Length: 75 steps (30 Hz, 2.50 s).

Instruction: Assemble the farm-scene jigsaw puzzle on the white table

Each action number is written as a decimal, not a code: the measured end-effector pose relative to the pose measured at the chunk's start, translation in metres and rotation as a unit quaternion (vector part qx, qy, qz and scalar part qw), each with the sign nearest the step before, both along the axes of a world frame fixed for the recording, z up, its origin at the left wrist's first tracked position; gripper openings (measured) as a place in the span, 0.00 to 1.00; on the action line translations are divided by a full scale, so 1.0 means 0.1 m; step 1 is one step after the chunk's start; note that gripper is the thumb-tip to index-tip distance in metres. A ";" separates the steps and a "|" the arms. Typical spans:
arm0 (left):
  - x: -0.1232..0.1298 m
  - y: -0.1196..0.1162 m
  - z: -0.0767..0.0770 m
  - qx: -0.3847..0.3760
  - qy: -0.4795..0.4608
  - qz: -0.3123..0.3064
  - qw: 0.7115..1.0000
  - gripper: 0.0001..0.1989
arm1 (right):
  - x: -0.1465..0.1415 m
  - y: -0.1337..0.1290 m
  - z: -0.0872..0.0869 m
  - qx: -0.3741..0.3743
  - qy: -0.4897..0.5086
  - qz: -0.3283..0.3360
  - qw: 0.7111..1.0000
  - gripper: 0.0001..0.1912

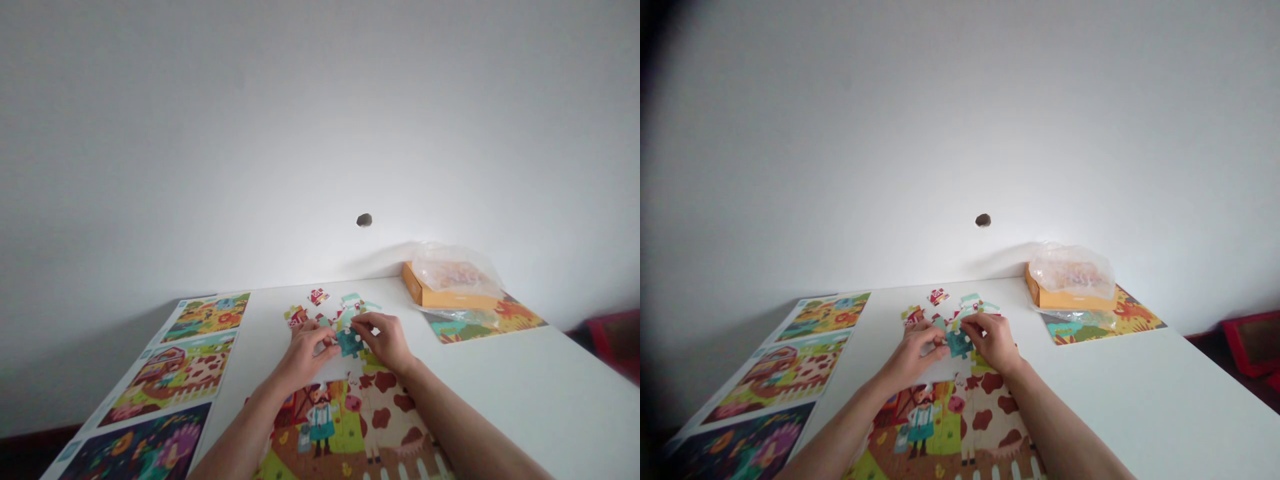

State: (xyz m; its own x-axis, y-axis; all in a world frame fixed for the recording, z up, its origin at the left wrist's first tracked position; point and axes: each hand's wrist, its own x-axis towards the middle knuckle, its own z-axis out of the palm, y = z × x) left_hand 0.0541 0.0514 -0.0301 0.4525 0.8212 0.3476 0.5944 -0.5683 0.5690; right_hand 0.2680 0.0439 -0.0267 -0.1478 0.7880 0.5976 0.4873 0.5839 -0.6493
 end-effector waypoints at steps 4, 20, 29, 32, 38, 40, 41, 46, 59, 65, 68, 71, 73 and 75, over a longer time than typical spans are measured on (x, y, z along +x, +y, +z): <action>0.01 -0.01 0.05 -0.004 -0.005 -0.006 1.000 0.07 | -0.01 -0.05 0.03 -0.021 -0.002 0.029 0.999 0.13; -0.03 0.05 -0.05 -0.014 -0.097 -0.024 0.995 0.10 | 0.00 0.01 -0.04 -0.073 -0.099 0.098 0.988 0.12; -0.02 0.06 -0.11 -0.045 -0.058 -0.034 0.997 0.11 | 0.04 0.01 -0.07 -0.118 -0.117 0.086 0.982 0.04; -0.02 0.06 -0.11 -0.041 -0.046 -0.031 0.998 0.11 | 0.04 0.01 -0.06 -0.111 -0.139 0.090 0.980 0.03; -0.01 0.04 -0.06 -0.042 -0.028 -0.025 0.998 0.11 | 0.05 0.00 0.00 -0.085 -0.138 0.104 0.981 0.02; -0.01 0.03 -0.05 -0.045 -0.027 -0.025 0.998 0.10 | 0.05 0.00 0.01 -0.086 -0.140 0.105 0.981 0.03; 0.00 0.03 -0.05 -0.047 -0.028 -0.025 0.998 0.10 | 0.05 0.00 0.01 -0.087 -0.142 0.105 0.980 0.03; 0.00 0.03 -0.06 -0.053 -0.032 -0.025 0.998 0.11 | 0.04 0.00 -0.01 -0.086 -0.146 0.104 0.980 0.03; 0.00 -0.02 0.03 -0.011 0.030 -0.055 0.998 0.11 | 0.15 0.06 -0.07 -0.093 -0.187 0.115 0.971 0.05; 0.00 -0.02 0.03 -0.003 0.028 -0.062 0.998 0.11 | 0.15 0.07 -0.08 -0.078 -0.191 0.124 0.971 0.05; 0.00 -0.02 0.03 0.002 0.035 -0.062 0.997 0.11 | 0.15 0.07 -0.07 -0.073 -0.198 0.120 0.970 0.04; 0.00 -0.02 0.03 0.007 0.041 -0.064 0.997 0.11 | 0.15 0.08 -0.05 -0.070 -0.202 0.114 0.970 0.05; 0.00 -0.02 0.03 0.009 0.053 -0.069 0.996 0.15 | 0.14 0.07 -0.04 -0.067 -0.204 0.113 0.970 0.05; 0.00 -0.03 0.04 0.014 0.067 -0.067 0.995 0.19 | 0.14 0.06 -0.02 -0.065 -0.205 0.117 0.969 0.05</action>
